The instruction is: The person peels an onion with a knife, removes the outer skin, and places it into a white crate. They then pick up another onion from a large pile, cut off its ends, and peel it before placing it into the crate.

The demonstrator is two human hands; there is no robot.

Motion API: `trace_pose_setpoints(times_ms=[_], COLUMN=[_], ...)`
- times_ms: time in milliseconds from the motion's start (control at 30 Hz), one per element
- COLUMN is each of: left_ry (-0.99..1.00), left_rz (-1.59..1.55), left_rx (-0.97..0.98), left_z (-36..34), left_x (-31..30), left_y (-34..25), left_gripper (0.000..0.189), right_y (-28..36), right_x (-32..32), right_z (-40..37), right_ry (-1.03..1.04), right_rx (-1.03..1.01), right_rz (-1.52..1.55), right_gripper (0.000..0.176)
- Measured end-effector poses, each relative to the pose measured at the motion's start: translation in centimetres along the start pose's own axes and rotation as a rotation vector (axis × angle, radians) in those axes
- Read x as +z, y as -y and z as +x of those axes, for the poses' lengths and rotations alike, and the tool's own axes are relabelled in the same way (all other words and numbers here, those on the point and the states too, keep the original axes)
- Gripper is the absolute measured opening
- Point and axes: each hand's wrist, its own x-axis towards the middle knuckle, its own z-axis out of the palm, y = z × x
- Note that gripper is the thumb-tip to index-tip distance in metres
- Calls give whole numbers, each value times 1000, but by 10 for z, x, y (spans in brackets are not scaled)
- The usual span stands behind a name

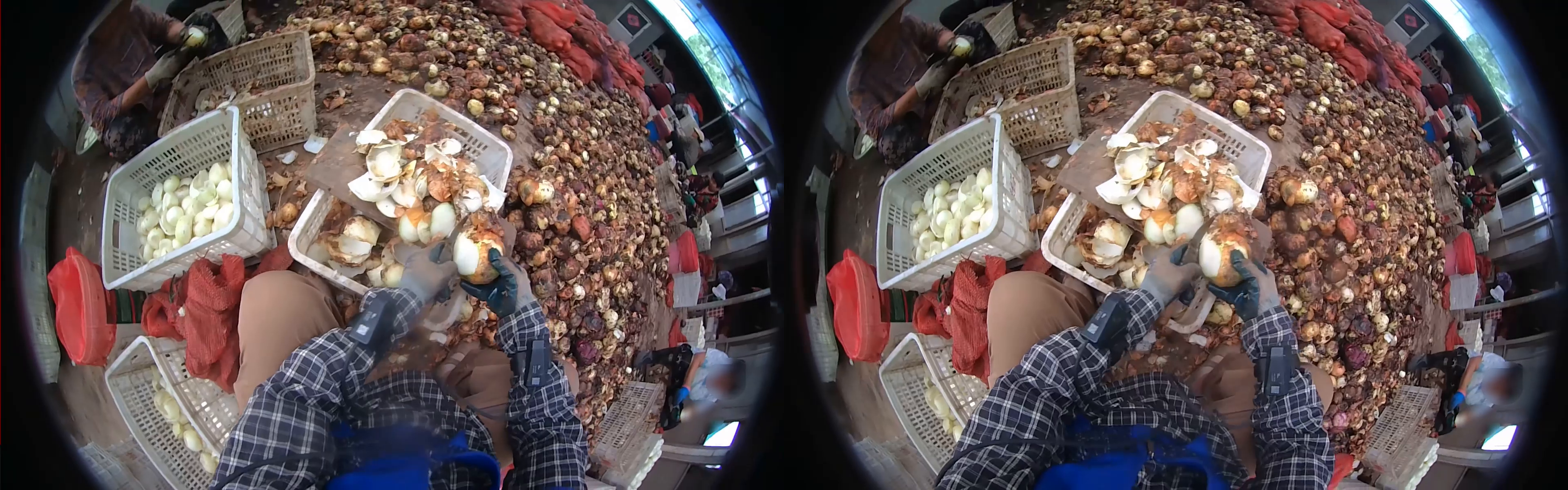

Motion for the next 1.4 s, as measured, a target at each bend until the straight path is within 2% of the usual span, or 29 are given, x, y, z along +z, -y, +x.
trace_pose_setpoints(times_ms=[33, 67, 100, 200, 267, 300, 400, 433, 467, 533, 567, 667, 800, 900, 1033, 1133, 1167, 1200, 1267, 1300, 1400], left_ry=[49, 64, 78, 64, 103, 96, 130, 68, 177, 169, 161, 137, 90, 43, 43, 216, 179, 43, -116, -123, -125], left_rz=[-272, -316, -360, -460, -499, -547, -602, -660, -868, -934, -852, -693, -676, -602, -463, -306, -421, -280, -261, -53, 195], left_rx=[-74, -41, -6, 71, 140, 173, 107, 157, 165, 119, 141, 184, 227, 244, 209, 142, 100, 78, -183, -184, 319], left_z=[-4, -7, -11, -23, -30, -34, -41, -44, -43, -54, -56, -60, -58, -57, -63, -63, -60, -51, -33, -27, -24], left_x=[-1, -5, -10, -13, -18, -19, -36, -39, -43, -45, -46, -48, -47, -46, -44, -53, -54, -58, -64, -65, -53], left_y=[-6, -12, -22, -49, -68, -77, -88, -87, -76, -98, -103, -120, -136, -134, -140, -137, -134, -129, -109, -98, -53], left_gripper=[34, 32, 31, 30, 32, 23, 23, 26, 28, 30, 31, 34, 32, 31, 30, 31, 31, 34, 40, 41, 39], right_y=[-4, -6, 3, 28, 36, 42, 52, 54, 55, 55, 55, 48, 49, 43, 40, 41, 42, 42, 43, 41, 35], right_x=[-10, -19, 7, 57, 72, 75, 82, 87, 91, 97, 98, 102, 100, 97, 88, 67, 62, 62, 64, 62, 49], right_z=[3, 7, -6, -35, -41, -45, -61, -67, -73, -80, -81, -79, -76, -73, -55, -39, -37, -35, -31, -26, -13], right_ry=[24, 49, 70, 147, 75, 36, -67, -106, -125, -155, -157, -169, -117, -144, -192, -214, -247, -260, -282, -231, -175], right_rx=[-111, -222, -404, -733, -899, -983, -1154, -1199, -1243, -1317, -1385, -1454, -1280, -1259, -1105, -807, -825, -739, -569, -505, -536], right_rz=[-115, -229, -267, -387, -549, -633, -940, -1013, -1086, -1239, -1349, -1330, -1270, -1202, -1026, -1138, -1360, -1455, -1644, -1640, -1728], right_gripper=[54, 58, 70, 75, 82, 86, 95, 99, 99, 99, 106, 113, 121, 116, 98, 97, 98, 100, 104, 111, 109])
